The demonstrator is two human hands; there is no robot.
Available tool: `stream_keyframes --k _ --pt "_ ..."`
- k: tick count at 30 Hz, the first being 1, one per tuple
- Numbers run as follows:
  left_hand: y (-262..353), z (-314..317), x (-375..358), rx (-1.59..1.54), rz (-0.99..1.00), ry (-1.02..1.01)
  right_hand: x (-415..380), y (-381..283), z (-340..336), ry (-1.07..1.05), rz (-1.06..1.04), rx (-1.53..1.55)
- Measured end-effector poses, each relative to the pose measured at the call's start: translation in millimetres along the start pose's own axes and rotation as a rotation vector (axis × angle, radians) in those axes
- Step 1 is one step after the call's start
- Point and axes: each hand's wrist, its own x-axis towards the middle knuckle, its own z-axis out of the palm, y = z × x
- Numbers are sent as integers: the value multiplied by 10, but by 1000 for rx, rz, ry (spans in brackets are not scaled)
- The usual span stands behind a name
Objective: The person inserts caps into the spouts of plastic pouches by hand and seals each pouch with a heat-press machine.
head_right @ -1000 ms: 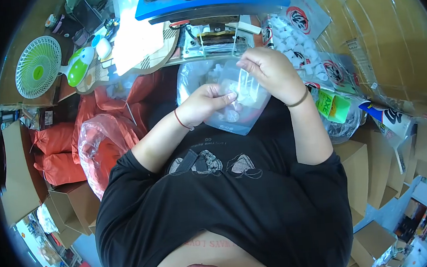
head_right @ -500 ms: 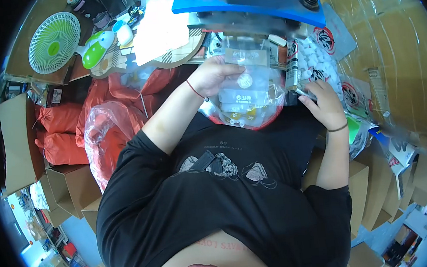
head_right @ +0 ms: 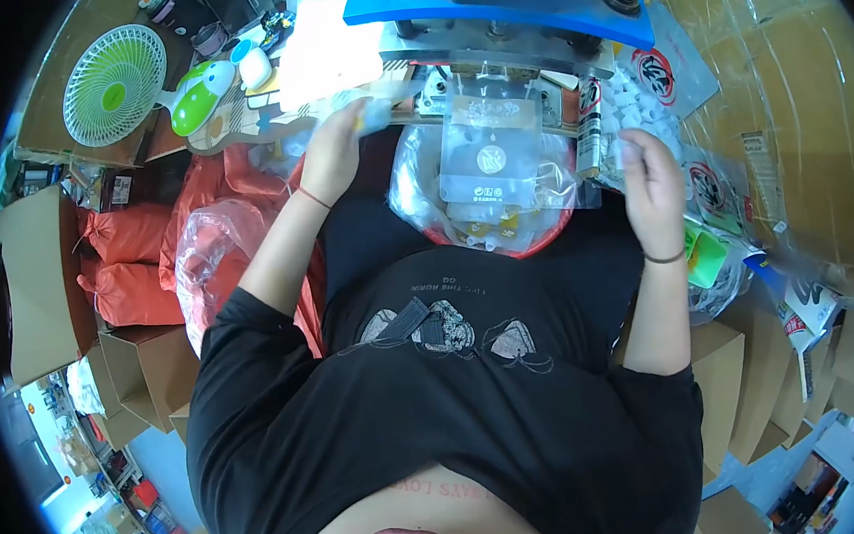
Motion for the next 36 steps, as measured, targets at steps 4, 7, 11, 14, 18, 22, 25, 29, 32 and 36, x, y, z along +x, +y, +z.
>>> stream_keyframes --k 4,7,11,14,18,22,25,29,32,36 --pt "592 -26 -58 -676 -301 -163 139 -499 363 -319 -191 31" --pt "909 74 -83 -599 -214 -282 255 -585 459 -353 -133 261" --pt "1181 234 -99 -718 -298 -406 449 -704 605 -223 -78 379" --pt "1226 422 -152 -1148 -356 -547 478 -651 495 -237 -155 233" --pt "1493 263 -163 -1342 -530 -829 435 -592 231 -541 -85 176" --pt "1478 436 -165 -1494 -565 -925 373 -554 147 -368 -145 -27" --pt "1304 545 28 -1462 -513 -764 277 -217 35 -165 -122 -77" --pt "1067 534 393 -1496 -612 -601 158 -167 141 -199 -8 4" --pt "1010 579 496 -1369 -686 -550 116 -278 240 -211 16 83" --pt "633 323 637 -468 -430 104 113 -271 144 -226 94 -20"
